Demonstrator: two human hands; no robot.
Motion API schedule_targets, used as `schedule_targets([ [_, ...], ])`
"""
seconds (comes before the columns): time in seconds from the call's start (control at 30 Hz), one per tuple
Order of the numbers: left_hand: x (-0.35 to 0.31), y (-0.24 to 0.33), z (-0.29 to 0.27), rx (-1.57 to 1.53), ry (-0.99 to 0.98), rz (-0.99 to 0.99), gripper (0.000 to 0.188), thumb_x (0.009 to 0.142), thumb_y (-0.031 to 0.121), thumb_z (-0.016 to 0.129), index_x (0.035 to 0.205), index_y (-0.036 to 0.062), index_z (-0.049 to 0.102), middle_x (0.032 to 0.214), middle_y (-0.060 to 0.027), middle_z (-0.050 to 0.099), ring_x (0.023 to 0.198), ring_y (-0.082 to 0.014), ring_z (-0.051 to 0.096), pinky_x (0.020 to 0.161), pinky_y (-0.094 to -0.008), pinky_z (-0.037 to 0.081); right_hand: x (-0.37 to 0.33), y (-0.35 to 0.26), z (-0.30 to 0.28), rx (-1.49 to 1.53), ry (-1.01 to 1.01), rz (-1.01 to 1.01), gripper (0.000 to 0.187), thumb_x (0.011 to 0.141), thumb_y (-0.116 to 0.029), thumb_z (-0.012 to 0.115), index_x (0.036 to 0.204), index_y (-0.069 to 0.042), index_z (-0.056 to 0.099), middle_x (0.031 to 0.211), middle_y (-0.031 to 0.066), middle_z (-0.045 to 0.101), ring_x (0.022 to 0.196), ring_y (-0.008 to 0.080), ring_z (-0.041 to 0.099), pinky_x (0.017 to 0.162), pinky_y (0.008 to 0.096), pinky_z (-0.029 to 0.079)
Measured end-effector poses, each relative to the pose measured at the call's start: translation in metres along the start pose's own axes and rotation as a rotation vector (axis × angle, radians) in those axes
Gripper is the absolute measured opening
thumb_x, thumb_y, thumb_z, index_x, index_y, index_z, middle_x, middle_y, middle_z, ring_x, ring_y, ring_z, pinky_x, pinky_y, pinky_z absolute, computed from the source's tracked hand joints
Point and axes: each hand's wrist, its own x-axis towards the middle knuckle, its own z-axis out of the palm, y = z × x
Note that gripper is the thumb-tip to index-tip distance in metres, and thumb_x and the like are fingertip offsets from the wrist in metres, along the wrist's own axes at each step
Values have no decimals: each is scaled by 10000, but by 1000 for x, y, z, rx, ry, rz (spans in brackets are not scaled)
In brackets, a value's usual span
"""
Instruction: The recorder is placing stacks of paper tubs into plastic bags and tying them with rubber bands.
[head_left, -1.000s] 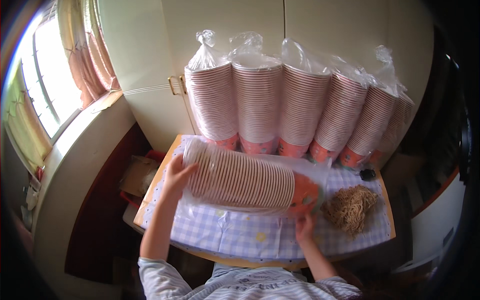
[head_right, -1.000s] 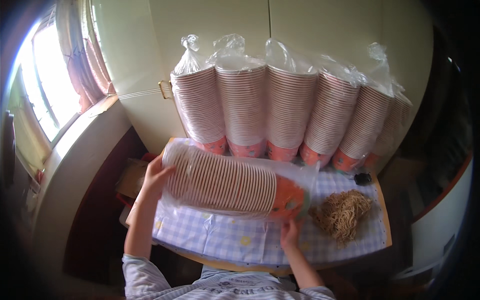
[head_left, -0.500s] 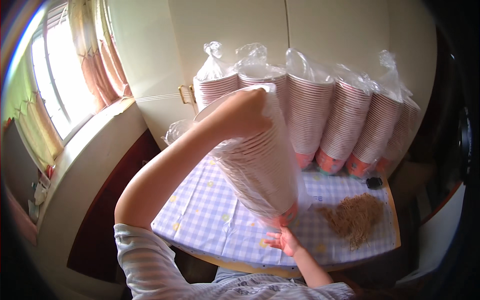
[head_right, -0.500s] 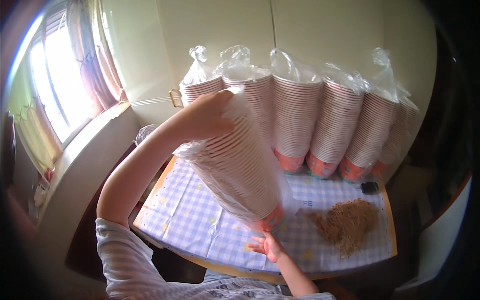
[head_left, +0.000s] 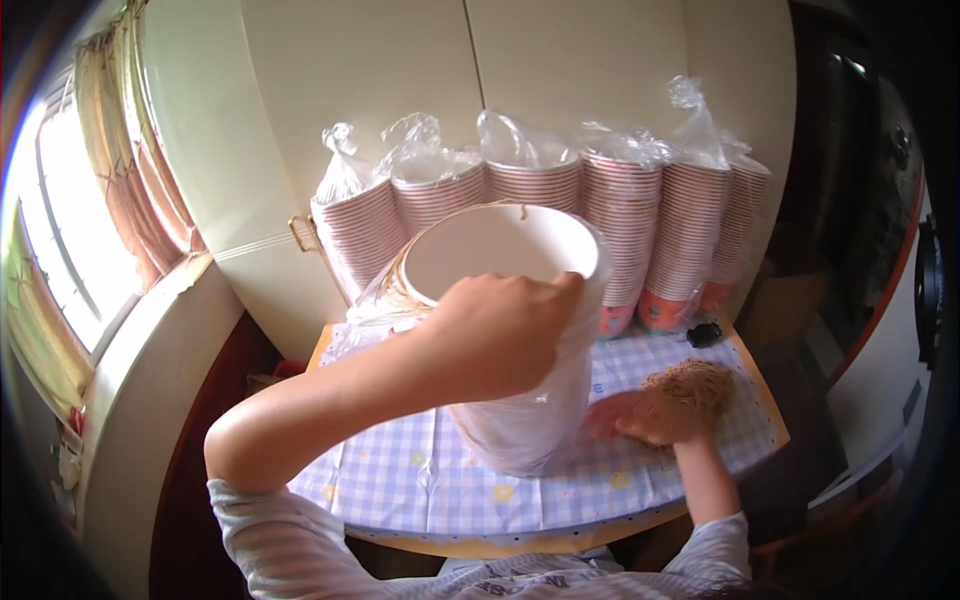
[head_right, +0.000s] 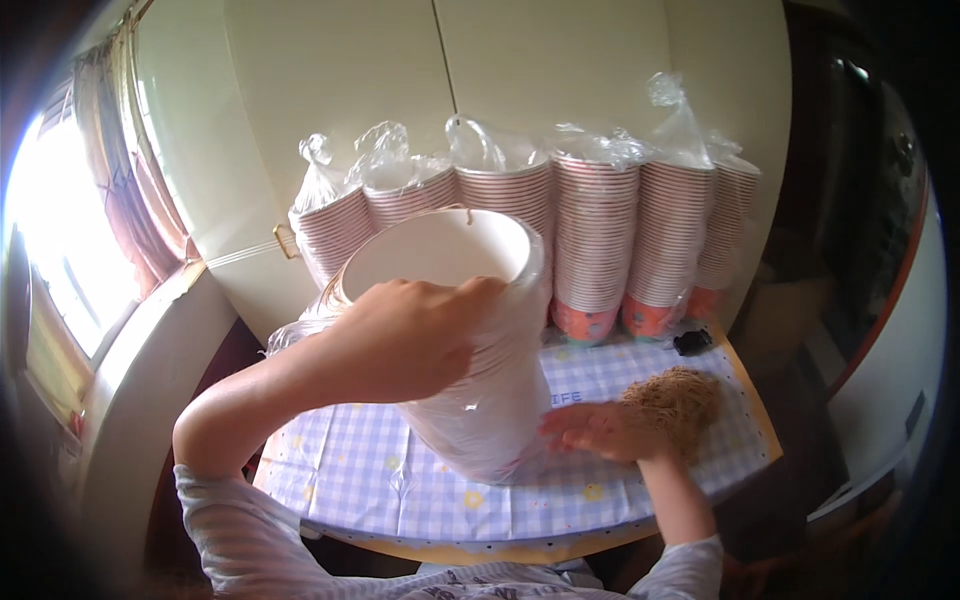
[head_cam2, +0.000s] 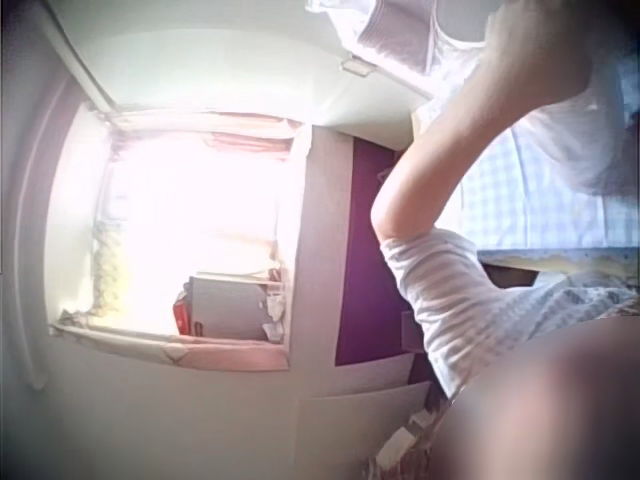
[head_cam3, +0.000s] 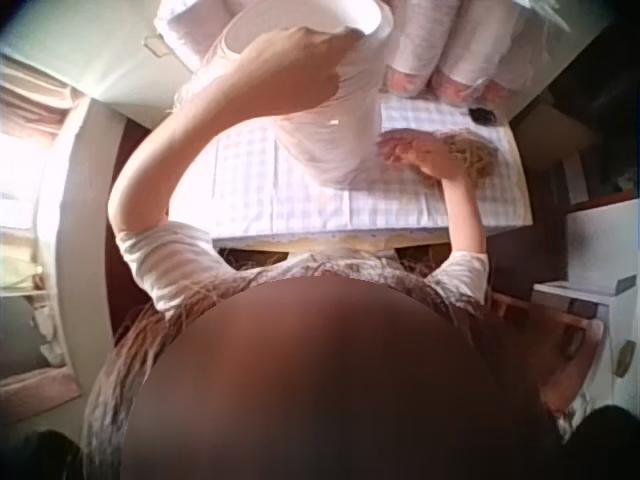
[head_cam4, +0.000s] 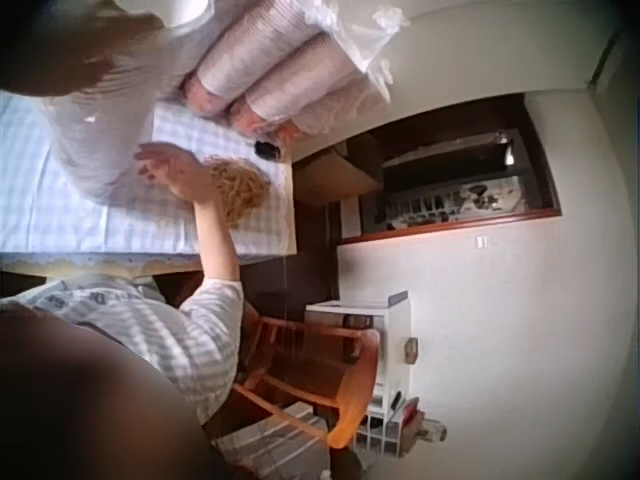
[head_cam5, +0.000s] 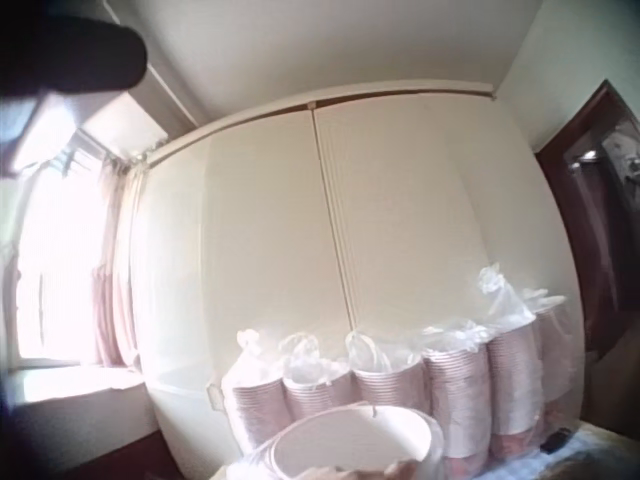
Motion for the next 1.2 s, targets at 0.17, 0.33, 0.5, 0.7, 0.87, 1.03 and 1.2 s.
schedule_targets([
  [0.17,-29,-32,-29,-2,41,95,633,681,352,688,1201,90,441,1121,-122,533,1083,-272,478,932,-382,380,16,-122,1,-582,149,-392,333,807,-164,581,1101,-19,518,1016,103,583,843,140,581,744,255,474],
  [0.33,-74,-68,-53,128,0,4,809,569,349,766,1256,153,387,1291,-125,338,1196,-339,315,1001,-433,294,55,-178,13,-1108,269,-687,462,709,-229,675,1106,-62,511,1081,80,538,996,199,505,851,311,407],
  [0.5,-88,-101,-44,147,206,-60,373,652,70,677,1006,67,562,1056,-87,537,971,-251,527,843,-339,443,83,-181,22,-1474,64,-730,559,684,-383,681,1132,-102,501,1122,68,503,1092,221,420,922,361,306],
  [0.7,-77,-112,-61,-58,487,14,94,742,37,585,829,2,578,732,-84,568,665,-187,553,596,-297,441,94,-183,54,-1548,-27,-814,427,698,-360,675,1009,-87,571,1081,67,528,1037,225,469,878,351,331],
  [0.87,-53,-99,-89,-141,615,-53,145,870,153,466,875,36,551,778,-37,601,708,-95,536,608,-248,427,103,-195,64,-1468,-10,-638,150,806,-201,586,862,-62,580,817,31,605,808,161,572,775,323,407],
  [1.03,-28,-96,-111,-417,645,-85,125,899,170,402,876,61,458,725,-37,595,574,-56,486,458,-192,346,105,-224,60,-922,191,-349,204,844,-227,546,805,-27,562,623,24,563,554,90,554,495,228,434],
  [1.2,-16,-95,-141,-467,698,-11,132,897,209,405,846,103,465,624,9,474,542,-49,421,467,-192,330,101,-269,40,-1134,27,-254,444,714,-371,689,959,-28,551,534,-55,427,497,49,386,461,214,302],
])
